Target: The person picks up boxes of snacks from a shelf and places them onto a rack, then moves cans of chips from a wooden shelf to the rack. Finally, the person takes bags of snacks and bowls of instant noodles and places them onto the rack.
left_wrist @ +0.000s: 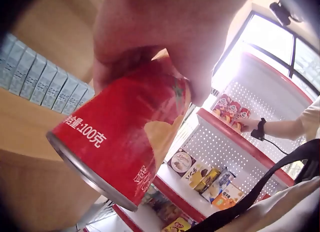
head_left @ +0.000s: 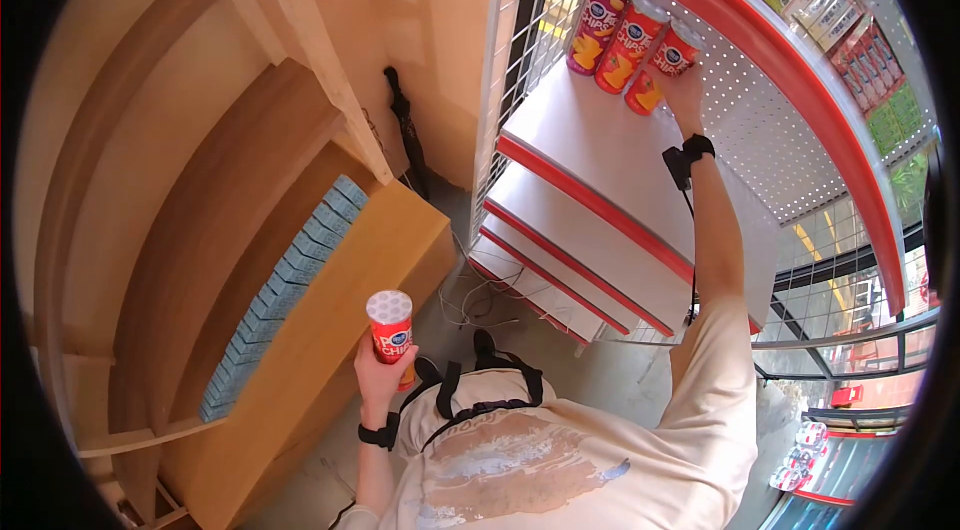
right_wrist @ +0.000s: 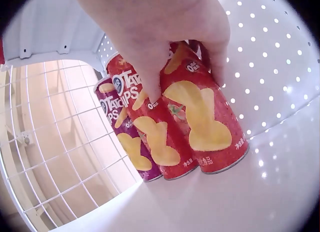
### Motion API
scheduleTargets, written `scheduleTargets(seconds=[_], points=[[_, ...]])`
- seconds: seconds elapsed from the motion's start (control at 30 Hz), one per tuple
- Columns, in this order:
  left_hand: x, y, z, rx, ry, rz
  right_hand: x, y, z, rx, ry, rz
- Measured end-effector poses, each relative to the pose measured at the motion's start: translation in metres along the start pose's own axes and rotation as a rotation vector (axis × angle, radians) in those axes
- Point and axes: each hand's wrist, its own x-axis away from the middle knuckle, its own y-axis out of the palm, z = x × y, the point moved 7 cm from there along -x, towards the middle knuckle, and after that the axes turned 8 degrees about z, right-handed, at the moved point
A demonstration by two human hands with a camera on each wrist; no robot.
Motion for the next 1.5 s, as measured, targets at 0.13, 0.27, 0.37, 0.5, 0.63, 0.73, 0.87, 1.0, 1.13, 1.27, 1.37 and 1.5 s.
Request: scheduleTargets(seconds=[0.13, 0.27, 0.37, 0.5, 0.63, 0.73, 0.87, 1.0, 1.13, 1.27, 1.37, 1.5], points=[[0.002, 0.003, -0.003, 0.008, -0.014, 0.005, -0.01, 0.014, 0.027, -0.047, -0.029, -0.025], [0.002, 0.005, 0.002, -0.029, 0.026, -0.003, -0.01, 0.016, 0.03, -0.04, 0.016, -0.06], [0.002, 0.007, 0.003, -0.025, 0.014, -0.01, -0.008, 0.014, 0.024, -0.059, -0.01, -0.057], [-0.001, 0.008, 0.02, -0.014, 0.026, 0.005, -0.005, 0.018, 0.036, -0.218, -0.076, -0.233], [-0.006, 0.008, 0.031, -0.015, 0.049, 0.012, 0.016, -0.02, 0.005, 0.591, 0.144, -0.57], [-0.015, 0.013, 0.039, 0.027, 0.073, 0.016, 0.041, -0.025, -0.017, 0.617, 0.078, -0.688], [-0.029, 0.023, 0.07, 0.056, 0.101, -0.015, 0.087, -0.015, -0.069, 0.117, -0.06, -0.723], [-0.037, 0.041, 0.105, 0.181, 0.172, -0.103, 0.167, -0.004, -0.138, -0.194, -0.021, -0.973], [-0.038, 0.061, 0.132, 0.373, 0.186, -0.159, 0.247, -0.002, -0.192, -0.291, -0.252, -1.27], [-0.038, 0.07, 0.178, 0.449, 0.36, -0.178, 0.295, -0.004, -0.213, -0.554, -0.15, -1.401], [-0.035, 0.079, 0.201, 0.355, 0.446, -0.203, 0.301, -0.012, -0.217, -0.727, 0.128, -1.363], [-0.035, 0.095, 0.216, 0.283, 0.499, -0.31, 0.285, -0.028, -0.214, -0.632, 0.111, -1.237]])
